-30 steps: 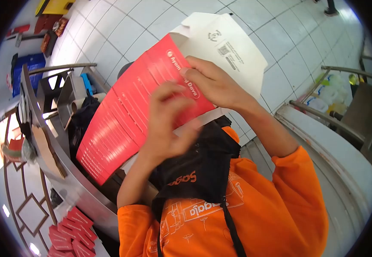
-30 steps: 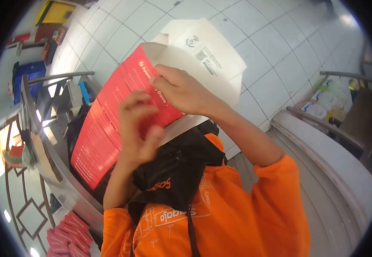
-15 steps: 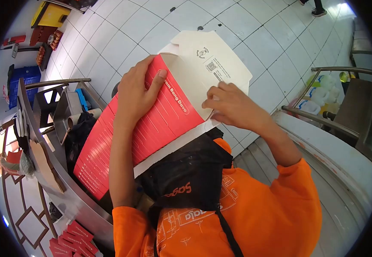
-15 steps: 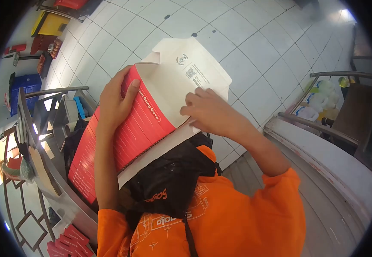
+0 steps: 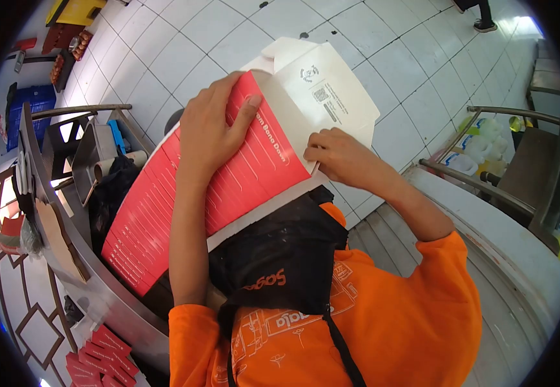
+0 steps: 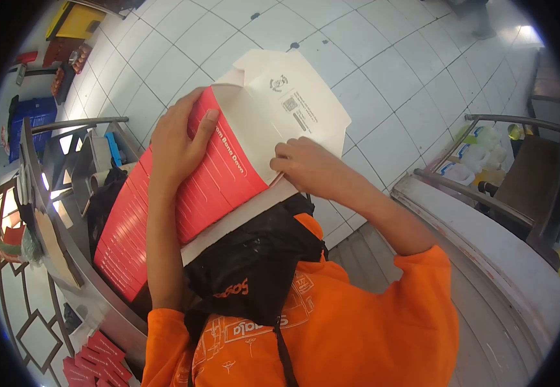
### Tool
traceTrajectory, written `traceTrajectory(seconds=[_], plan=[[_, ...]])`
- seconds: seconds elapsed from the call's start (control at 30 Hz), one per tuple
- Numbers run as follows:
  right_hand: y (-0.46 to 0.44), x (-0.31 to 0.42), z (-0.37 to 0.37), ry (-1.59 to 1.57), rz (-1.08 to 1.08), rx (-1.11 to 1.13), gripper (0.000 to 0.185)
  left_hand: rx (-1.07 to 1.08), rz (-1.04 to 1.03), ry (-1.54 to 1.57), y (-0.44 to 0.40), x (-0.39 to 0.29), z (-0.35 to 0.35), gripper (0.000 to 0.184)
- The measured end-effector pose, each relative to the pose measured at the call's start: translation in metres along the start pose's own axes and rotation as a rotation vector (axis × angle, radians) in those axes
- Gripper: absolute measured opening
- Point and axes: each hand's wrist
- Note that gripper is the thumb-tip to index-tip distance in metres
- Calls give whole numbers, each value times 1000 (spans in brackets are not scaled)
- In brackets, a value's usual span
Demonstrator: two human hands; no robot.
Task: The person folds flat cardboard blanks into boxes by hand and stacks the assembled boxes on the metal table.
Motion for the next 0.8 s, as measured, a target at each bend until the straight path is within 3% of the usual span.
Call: traceTrajectory(seconds=[0.1, 0.13, 0.33, 0.43, 0.53, 0.63, 0.8], plan=[[-5, -11, 4, -10, 27, 85, 29, -6, 4, 41, -2, 7, -1, 55], [-7, -14, 2, -13, 71, 7, 13, 29, 44, 78, -2, 6, 3, 56], [-6, -3, 8, 143, 160, -15, 12, 159, 233, 190, -1, 10, 8, 61], [-1, -6, 9, 151, 122, 16, 30, 110, 223, 148, -3, 14, 3, 64], [1, -8, 2, 115, 122, -47, 29, 95, 239, 154, -6, 14, 3, 66], [-3, -5, -1, 89, 141, -134, 9, 97, 257, 184, -5, 14, 2, 65], [-4, -7, -6, 92, 122, -107, 8, 60, 224, 148, -5, 7, 1, 63]])
Point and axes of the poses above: each hand's wrist, its own y-axis away from the middle knuckle, its own z-axis out of the back of the hand, x = y × z, and after that the axes turned 4 degrees about z, right-handed
